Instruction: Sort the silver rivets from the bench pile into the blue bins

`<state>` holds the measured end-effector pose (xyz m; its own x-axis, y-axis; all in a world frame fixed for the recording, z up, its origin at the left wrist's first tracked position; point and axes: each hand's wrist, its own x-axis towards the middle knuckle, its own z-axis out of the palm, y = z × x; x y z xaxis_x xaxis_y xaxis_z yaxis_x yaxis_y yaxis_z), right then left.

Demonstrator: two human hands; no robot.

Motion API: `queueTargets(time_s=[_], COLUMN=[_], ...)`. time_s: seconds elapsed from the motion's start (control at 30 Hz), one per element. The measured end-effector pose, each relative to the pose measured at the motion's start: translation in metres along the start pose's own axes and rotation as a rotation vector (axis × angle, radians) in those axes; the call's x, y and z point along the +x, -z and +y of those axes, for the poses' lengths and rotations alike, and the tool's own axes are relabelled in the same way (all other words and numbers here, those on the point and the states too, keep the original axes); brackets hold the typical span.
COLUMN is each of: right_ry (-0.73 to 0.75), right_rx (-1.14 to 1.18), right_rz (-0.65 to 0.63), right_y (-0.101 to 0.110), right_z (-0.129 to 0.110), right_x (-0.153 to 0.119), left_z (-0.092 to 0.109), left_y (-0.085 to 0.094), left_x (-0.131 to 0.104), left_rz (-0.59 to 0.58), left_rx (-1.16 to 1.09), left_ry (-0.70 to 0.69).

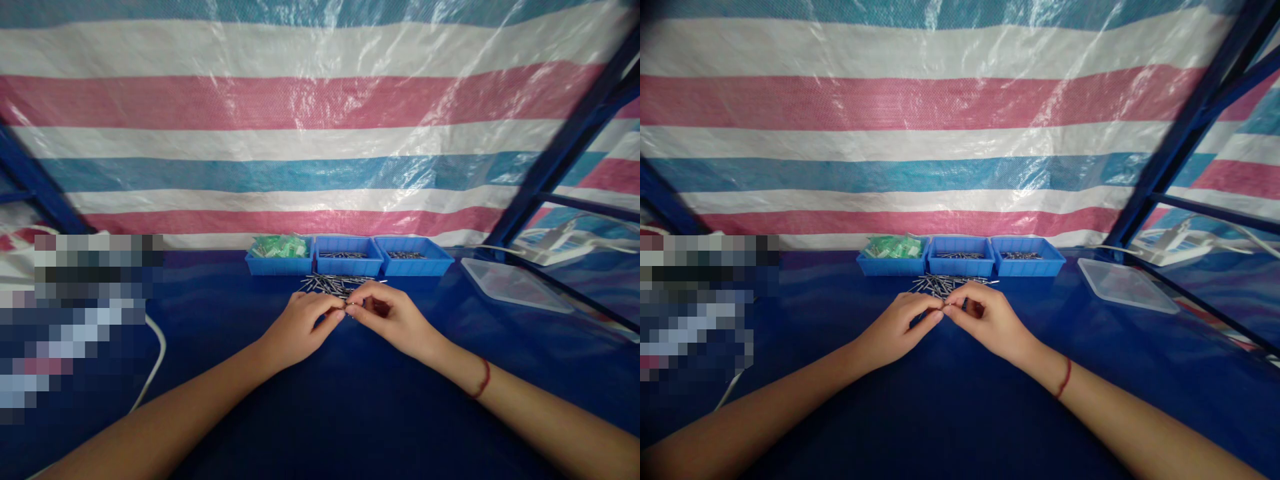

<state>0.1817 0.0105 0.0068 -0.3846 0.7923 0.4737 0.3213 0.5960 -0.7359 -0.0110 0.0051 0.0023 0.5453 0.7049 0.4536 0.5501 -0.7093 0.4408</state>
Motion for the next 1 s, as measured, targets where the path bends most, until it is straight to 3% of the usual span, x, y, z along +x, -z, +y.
queueTargets(time_s=[0.4, 0.5, 0.6, 0.77, 0.9, 1.0], right_ry=[-0.028, -0.089, -0.188, -0.477, -0.604, -0.654], right_rx=[-0.062, -0.002, 0.147, 0.426, 0.601, 0.607], right_rz=[-0.021, -0.084, -0.07, 0.238, 0.536, 0.708], right_y=[0.002, 0.001, 0.001, 0.015, 0.034, 0.046], right_z=[0.003, 0.006, 0.008, 0.016, 0.028, 0.036], right_x=[0.001, 0.002, 0.005, 0.014, 0.022, 0.026], left_z=[0.002, 0.002, 0.001, 0.0, 0.001, 0.001], left_y=[0.003, 0.003, 0.002, -0.001, -0.002, -0.002], left_x=[0.002, 0.001, 0.001, 0.0, -0.001, -0.001], left_rz=[0.167, 0.181, 0.205, 0.206, 0.144, 0.125], left_rx=[0.016, 0.018, 0.025, 0.026, 0.122, 0.223], left_ry=[-0.026, -0.037, -0.031, -0.027, 0.009, 0.042])
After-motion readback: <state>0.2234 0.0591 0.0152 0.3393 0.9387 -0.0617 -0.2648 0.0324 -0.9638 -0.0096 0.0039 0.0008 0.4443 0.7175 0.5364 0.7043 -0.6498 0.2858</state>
